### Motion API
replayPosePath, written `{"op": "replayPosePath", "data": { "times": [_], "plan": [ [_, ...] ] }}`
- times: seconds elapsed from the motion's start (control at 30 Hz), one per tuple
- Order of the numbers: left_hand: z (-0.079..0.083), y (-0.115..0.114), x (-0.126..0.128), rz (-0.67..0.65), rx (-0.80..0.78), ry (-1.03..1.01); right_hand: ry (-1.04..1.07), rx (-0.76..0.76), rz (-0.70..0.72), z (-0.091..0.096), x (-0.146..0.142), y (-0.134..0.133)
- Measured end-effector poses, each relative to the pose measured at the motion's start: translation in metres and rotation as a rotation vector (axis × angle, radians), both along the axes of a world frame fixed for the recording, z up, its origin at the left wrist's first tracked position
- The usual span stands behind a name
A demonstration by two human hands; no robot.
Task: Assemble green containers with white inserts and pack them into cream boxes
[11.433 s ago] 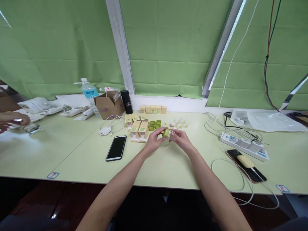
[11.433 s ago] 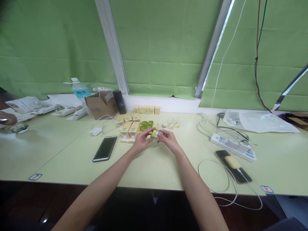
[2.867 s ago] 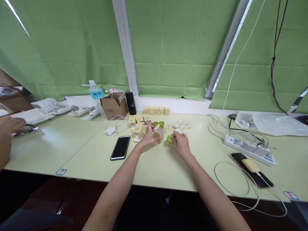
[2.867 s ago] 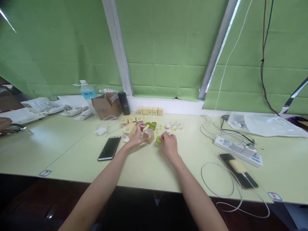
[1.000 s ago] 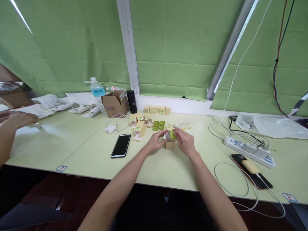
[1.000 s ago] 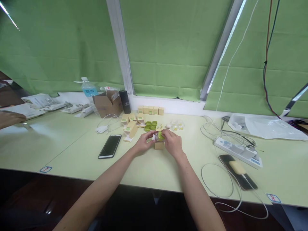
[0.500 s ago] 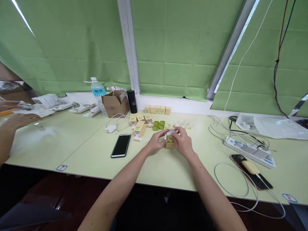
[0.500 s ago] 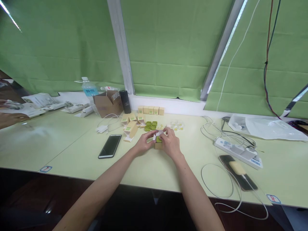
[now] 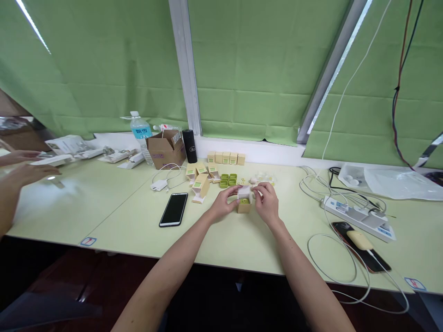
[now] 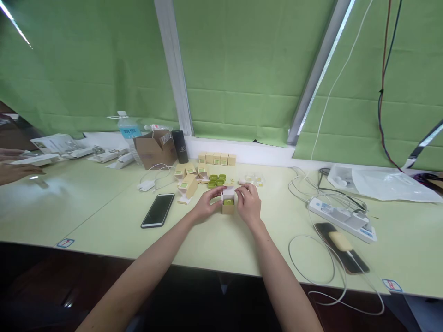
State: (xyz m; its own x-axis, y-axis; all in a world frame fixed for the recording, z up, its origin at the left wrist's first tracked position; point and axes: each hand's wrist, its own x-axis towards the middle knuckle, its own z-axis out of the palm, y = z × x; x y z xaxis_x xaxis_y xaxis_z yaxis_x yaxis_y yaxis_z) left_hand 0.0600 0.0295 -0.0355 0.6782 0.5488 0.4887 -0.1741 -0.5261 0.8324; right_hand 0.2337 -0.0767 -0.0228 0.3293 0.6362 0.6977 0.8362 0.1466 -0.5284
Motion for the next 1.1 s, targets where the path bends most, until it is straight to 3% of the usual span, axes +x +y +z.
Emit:
{"op": "replayPosePath", "data": {
  "times": [0.17, 0.37, 0.77, 1.1],
  "plan": [
    [-0.003, 0.003, 0.004, 0.009, -0.108, -0.030, 0.246, -0.086, -0.029, -0.002, 0.005, 0.003],
    [-0.004, -0.003, 0.012, 0.081, -0.209, -0.051, 0.479, -0.146, 0.109, -0.009, 0.003, 0.011],
    [-0.005, -0.010, 0.024, 0.163, -0.079, -0.023, 0.551, -0.129, 0.290, -0.010, -0.008, 0.014],
    [0.005, -0.007, 0.007, 0.116, 0.005, -0.065, 0.609, -0.124, 0.451, 0.001, 0.000, 0.003]
  ]
}}
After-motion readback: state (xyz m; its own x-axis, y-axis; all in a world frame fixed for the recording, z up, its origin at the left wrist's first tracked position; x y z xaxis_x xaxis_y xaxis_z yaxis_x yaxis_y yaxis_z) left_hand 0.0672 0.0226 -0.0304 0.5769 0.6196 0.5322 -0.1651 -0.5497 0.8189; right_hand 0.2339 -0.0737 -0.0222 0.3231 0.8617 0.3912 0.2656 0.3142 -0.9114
